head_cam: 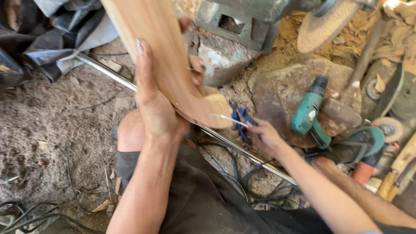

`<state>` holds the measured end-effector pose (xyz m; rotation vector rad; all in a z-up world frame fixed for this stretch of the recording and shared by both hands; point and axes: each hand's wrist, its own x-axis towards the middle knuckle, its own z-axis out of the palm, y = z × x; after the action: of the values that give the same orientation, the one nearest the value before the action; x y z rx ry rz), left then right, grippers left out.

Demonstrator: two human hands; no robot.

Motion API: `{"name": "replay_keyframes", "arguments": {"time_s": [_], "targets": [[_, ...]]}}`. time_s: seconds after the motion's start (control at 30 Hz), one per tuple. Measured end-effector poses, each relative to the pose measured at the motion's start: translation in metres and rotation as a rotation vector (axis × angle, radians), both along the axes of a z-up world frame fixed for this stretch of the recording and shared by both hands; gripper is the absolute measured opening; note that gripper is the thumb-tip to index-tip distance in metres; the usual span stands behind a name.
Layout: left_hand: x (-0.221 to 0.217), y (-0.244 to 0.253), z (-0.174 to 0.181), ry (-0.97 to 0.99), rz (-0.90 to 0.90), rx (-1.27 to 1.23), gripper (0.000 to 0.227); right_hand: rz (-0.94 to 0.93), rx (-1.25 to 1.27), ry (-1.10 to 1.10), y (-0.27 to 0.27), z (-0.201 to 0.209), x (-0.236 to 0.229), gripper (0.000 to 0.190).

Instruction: The person sits on the floor and uses pliers to bend and insert metal wires into pre-drilled holes on a curved wooden piece. They repeatedly adjust the wire ends to secure the wood.

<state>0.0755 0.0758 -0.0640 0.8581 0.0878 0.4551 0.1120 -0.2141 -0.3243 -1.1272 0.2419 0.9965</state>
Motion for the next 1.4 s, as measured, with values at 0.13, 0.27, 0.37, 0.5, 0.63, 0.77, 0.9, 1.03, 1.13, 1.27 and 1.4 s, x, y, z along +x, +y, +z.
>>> {"name": "replay_keyframes", "arguments": {"time_s": [0.13,0.27,0.37,0.5,0.63,0.77,0.9,1.03,1.13,1.27,1.4], "targets": [[0.000,0.004,0.006,-0.074,0.066,0.045,0.061,0.028,0.343,-0.057,-0.006,0.104,-0.012,0.020],[-0.003,-0.007,0.015,-0.031,0.083,-0.024,0.058,0.128,0.252,-0.214,0.000,0.178,-0.034,0.028],[-0.012,-0.013,0.019,0.035,0.077,-0.080,0.056,0.298,-0.254,-1.025,0.010,0.216,-0.054,0.021],[-0.027,-0.007,0.013,0.079,0.129,-0.015,0.053,0.214,-0.122,-0.763,0.009,0.254,-0.083,0.028],[-0.060,0.002,-0.001,0.289,0.309,0.429,0.057,0.229,0.236,-0.296,0.019,0.259,-0.109,0.041],[-0.069,0.005,-0.019,0.167,0.518,0.756,0.068,0.249,0.474,0.050,0.046,0.235,-0.128,0.046],[-0.071,0.003,-0.036,0.315,0.419,0.684,0.040,0.167,0.562,0.143,0.055,0.225,-0.145,0.035],[-0.075,0.006,-0.039,0.323,0.471,0.698,0.041,0.131,0.569,0.157,0.056,0.224,-0.141,0.035],[-0.080,0.005,-0.037,0.371,0.443,0.633,0.042,0.141,0.557,0.177,0.058,0.219,-0.138,0.035],[-0.079,0.006,-0.034,0.380,0.482,0.613,0.042,0.128,0.558,0.225,0.061,0.216,-0.137,0.034],[-0.081,0.005,-0.036,0.354,0.492,0.692,0.042,0.128,0.592,0.221,0.059,0.217,-0.136,0.036]]}}
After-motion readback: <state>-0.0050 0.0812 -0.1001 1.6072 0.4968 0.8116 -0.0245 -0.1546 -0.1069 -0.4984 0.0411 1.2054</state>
